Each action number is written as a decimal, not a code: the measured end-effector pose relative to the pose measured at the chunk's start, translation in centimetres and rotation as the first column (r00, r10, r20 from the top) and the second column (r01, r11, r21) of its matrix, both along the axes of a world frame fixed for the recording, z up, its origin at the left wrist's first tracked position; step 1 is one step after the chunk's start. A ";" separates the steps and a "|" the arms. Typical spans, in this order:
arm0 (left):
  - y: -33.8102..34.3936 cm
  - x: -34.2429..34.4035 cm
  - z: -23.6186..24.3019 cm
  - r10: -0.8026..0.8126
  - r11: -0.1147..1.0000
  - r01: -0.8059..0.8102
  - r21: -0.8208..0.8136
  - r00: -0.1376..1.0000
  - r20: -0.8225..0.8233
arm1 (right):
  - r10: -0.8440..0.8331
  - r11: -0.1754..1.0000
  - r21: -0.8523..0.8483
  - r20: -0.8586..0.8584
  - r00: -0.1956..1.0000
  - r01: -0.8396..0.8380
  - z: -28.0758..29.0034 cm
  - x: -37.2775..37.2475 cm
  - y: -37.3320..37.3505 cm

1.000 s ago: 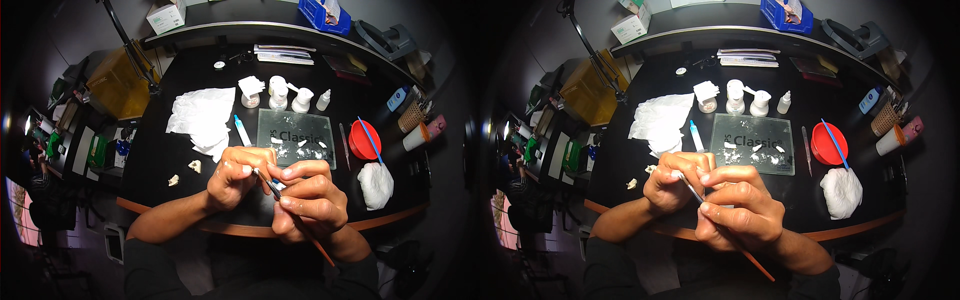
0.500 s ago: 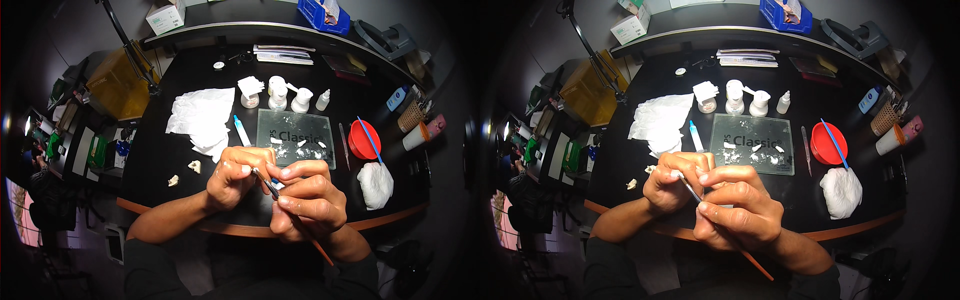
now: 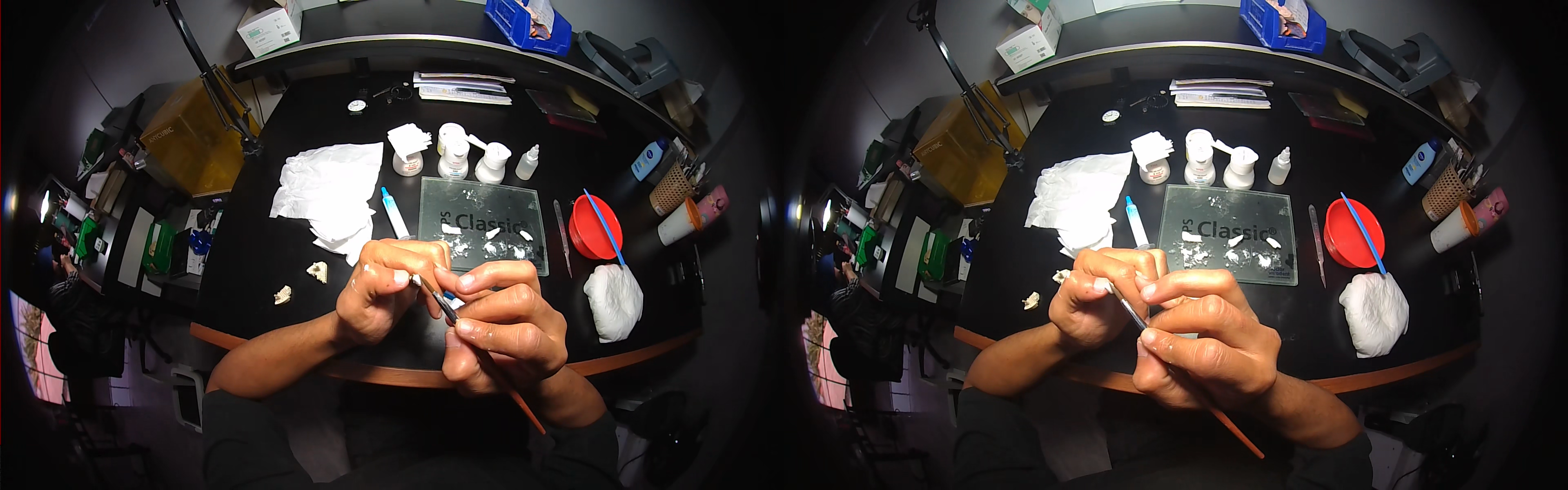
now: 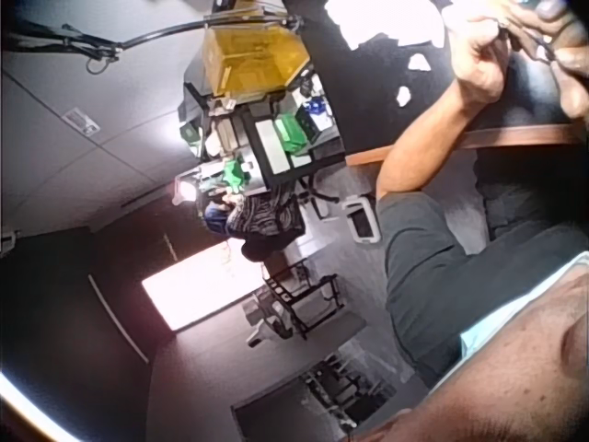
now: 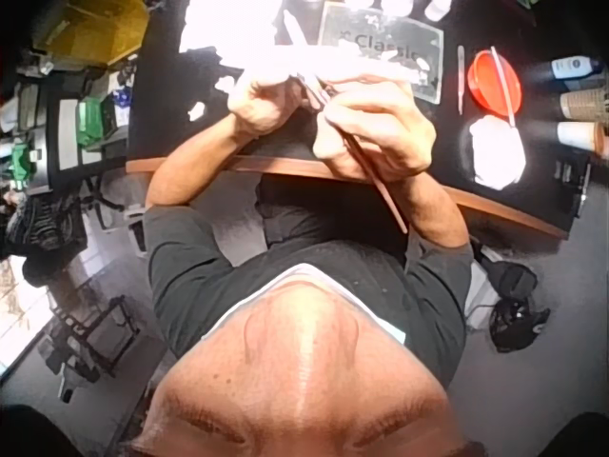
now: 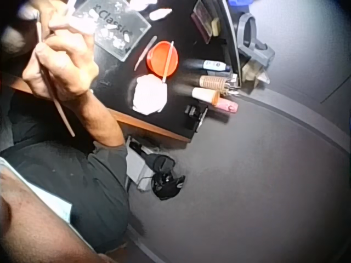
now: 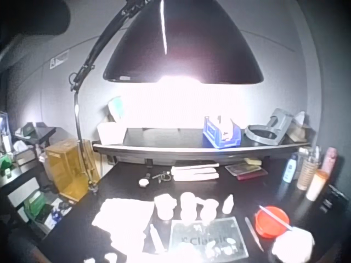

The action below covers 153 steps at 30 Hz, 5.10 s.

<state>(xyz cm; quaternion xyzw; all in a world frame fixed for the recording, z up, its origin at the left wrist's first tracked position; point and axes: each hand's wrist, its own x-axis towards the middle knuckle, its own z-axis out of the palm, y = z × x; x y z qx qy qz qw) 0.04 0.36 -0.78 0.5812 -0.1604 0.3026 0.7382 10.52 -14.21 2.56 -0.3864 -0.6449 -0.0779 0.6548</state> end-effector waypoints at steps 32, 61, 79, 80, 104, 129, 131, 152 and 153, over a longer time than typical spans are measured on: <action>-1.1 -0.3 0.8 -0.035 0.992 0.028 -0.122 0.998 -0.055 | -0.057 0.998 0.001 0.015 0.998 0.057 0.2 0.0 0.0; -2.4 -1.1 3.1 0.048 0.996 -0.072 -0.047 0.920 -0.390 | -0.164 0.986 -0.020 0.092 0.982 0.166 0.3 2.9 0.1; -2.1 -1.2 2.9 0.105 0.994 -0.096 0.043 0.924 -0.368 | -0.186 0.978 -0.066 0.161 0.969 0.199 0.4 2.7 -0.2; -2.0 -1.1 3.0 0.099 0.995 -0.084 0.056 0.924 -0.369 | -0.176 0.981 -0.057 0.131 0.976 0.184 0.4 2.6 -0.3; 1.0 -0.4 1.6 0.189 0.981 -0.193 -0.014 0.970 -0.154 | -0.464 0.763 -0.628 -0.371 0.804 0.151 -7.0 9.7 -5.7; 1.2 -0.5 1.9 0.200 0.980 -0.201 0.017 0.961 -0.191 | -0.430 0.793 -0.591 -0.373 0.822 0.148 -7.6 9.7 -5.5; 1.2 -0.5 1.9 0.219 0.975 -0.221 0.008 0.958 -0.183 | -0.449 0.800 -0.572 -0.369 0.814 0.182 -7.4 9.1 -5.2; 2.9 -0.4 2.8 0.363 0.931 -0.365 0.005 0.923 -0.128 | -0.588 -0.087 -0.571 0.691 0.421 0.817 -0.6 20.3 9.2; 3.0 -0.5 2.9 0.363 0.930 -0.366 -0.002 0.923 -0.131 | -0.582 -0.089 -0.570 0.695 0.421 0.817 -0.8 20.6 9.0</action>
